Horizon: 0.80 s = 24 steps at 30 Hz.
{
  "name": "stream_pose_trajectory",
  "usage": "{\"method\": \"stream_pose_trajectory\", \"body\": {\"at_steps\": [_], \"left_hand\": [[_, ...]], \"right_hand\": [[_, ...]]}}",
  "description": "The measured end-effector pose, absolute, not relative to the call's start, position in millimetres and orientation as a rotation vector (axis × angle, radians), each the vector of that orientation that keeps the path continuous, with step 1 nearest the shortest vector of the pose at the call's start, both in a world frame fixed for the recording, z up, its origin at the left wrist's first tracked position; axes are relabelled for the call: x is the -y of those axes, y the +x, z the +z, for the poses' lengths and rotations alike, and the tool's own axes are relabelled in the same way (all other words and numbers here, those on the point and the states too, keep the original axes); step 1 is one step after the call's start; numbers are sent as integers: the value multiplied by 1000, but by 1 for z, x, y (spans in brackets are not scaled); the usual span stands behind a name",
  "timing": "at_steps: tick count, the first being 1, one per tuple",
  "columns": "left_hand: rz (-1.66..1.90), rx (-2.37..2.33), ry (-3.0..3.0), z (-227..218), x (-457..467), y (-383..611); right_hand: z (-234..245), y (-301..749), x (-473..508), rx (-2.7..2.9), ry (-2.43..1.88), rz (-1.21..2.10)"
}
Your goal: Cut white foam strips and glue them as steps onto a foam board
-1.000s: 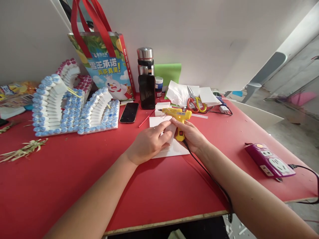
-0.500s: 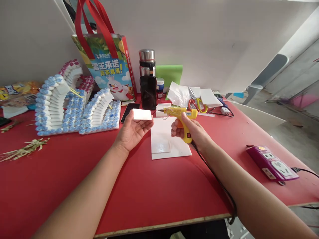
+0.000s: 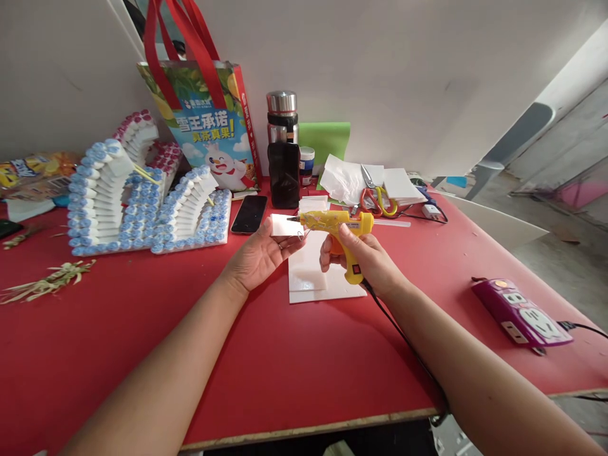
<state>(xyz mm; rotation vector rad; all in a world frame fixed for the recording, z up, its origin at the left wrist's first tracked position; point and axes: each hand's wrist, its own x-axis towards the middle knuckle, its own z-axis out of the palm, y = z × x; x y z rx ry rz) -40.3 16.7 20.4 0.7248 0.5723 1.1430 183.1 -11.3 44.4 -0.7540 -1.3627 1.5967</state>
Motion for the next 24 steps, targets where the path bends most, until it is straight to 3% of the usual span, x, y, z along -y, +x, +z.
{"method": "stream_pose_trajectory", "body": {"at_steps": [24], "left_hand": [[1125, -499, 821, 16, -17, -43]], "right_hand": [[48, 177, 16, 1414, -794, 1433]]}}
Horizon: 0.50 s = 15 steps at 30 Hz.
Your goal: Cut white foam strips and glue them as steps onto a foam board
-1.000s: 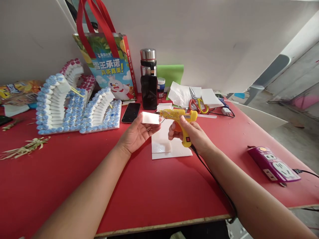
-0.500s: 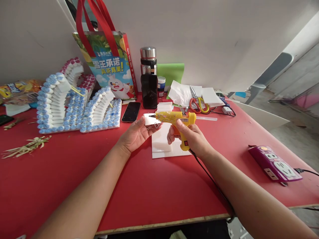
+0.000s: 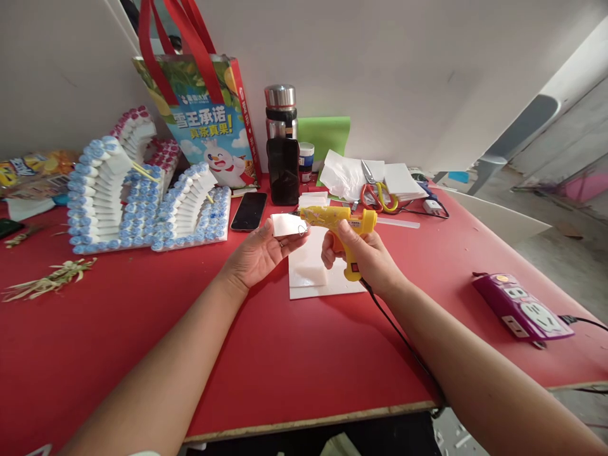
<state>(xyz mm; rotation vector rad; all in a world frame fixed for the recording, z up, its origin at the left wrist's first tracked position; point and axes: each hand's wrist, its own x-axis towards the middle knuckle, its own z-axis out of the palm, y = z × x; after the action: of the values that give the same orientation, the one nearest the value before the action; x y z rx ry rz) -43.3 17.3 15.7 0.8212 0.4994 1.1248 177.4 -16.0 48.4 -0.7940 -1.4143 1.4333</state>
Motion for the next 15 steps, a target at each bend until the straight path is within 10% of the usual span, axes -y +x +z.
{"method": "stream_pose_trajectory", "body": {"at_steps": [15], "left_hand": [[1195, -505, 689, 23, -18, -46]], "right_hand": [[46, 179, 17, 1454, -931, 1308]]}}
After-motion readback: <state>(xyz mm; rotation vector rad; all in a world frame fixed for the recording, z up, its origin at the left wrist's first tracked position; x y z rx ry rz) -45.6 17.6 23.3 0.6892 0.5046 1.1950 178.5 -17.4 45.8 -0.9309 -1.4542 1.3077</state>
